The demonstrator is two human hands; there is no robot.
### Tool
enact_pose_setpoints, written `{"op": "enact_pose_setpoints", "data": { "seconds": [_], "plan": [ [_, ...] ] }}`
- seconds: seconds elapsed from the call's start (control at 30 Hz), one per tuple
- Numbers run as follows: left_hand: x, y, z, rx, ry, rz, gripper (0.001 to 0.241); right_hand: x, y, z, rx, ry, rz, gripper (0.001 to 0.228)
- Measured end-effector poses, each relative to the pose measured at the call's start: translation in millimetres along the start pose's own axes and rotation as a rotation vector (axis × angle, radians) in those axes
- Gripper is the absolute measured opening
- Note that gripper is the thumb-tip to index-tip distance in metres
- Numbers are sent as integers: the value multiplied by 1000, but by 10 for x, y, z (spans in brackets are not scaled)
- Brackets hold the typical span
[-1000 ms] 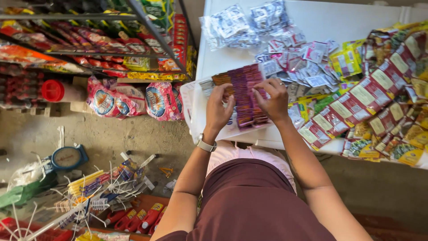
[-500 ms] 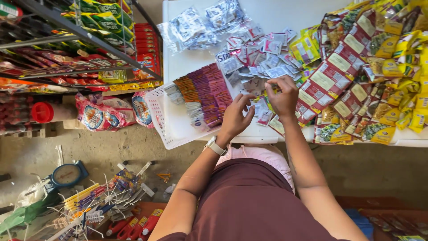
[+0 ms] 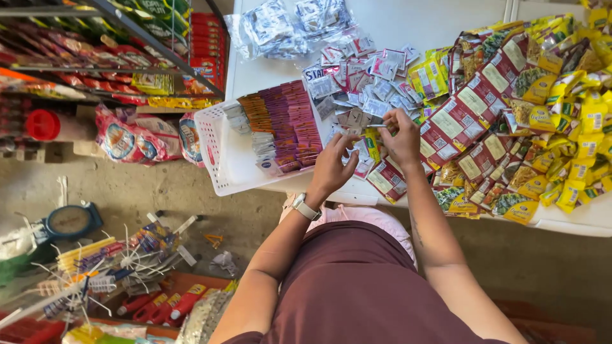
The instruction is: Organizing and arranging product sachets into a plastic basket on a store counter.
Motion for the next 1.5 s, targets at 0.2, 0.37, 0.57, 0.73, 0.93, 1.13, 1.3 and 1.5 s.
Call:
{"op": "enact_pose_setpoints", "data": {
  "seconds": [0.2,0.37,0.57,0.73,0.93,1.13,1.3,1.5],
  "plan": [
    [-58,51,-18,96,26,32,29,-164,67,-43,-142,-13,-198,17],
    [-101,177,-39,216,9,129,25,-460,121,-89,-243,-20,-436,15],
    [-241,448,126,344,71,219,13,-799,-84,-57,-368,-59,-532,15],
    [-176,960,281,435,36,236,10,-1333,-399,-164,-495,45,-537,17],
    [-236,1697,459,596,-34,87,10,-2162,-913,-286,-469,416,-255,18],
    [-986,2056,672,710,147,195,29,-2703,-1496,-277,-414,628,-206,13],
    [-1738,1999,717,580,260,138,50,-2639,-1962,-278,-411,674,58,8],
    [-2261,1912,585,455,250,-28,53,-2582,-2069,-236,-213,758,266,10]
  ]
}}
Point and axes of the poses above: each hand's wrist, its own z-axis away from the middle knuckle, its own y-axis out of the back of the hand, x = y × z, the point moved 3 cm from there along -z, towards the middle knuckle, and after that the axes turned 12 degrees about z, right-handed, at the moved point
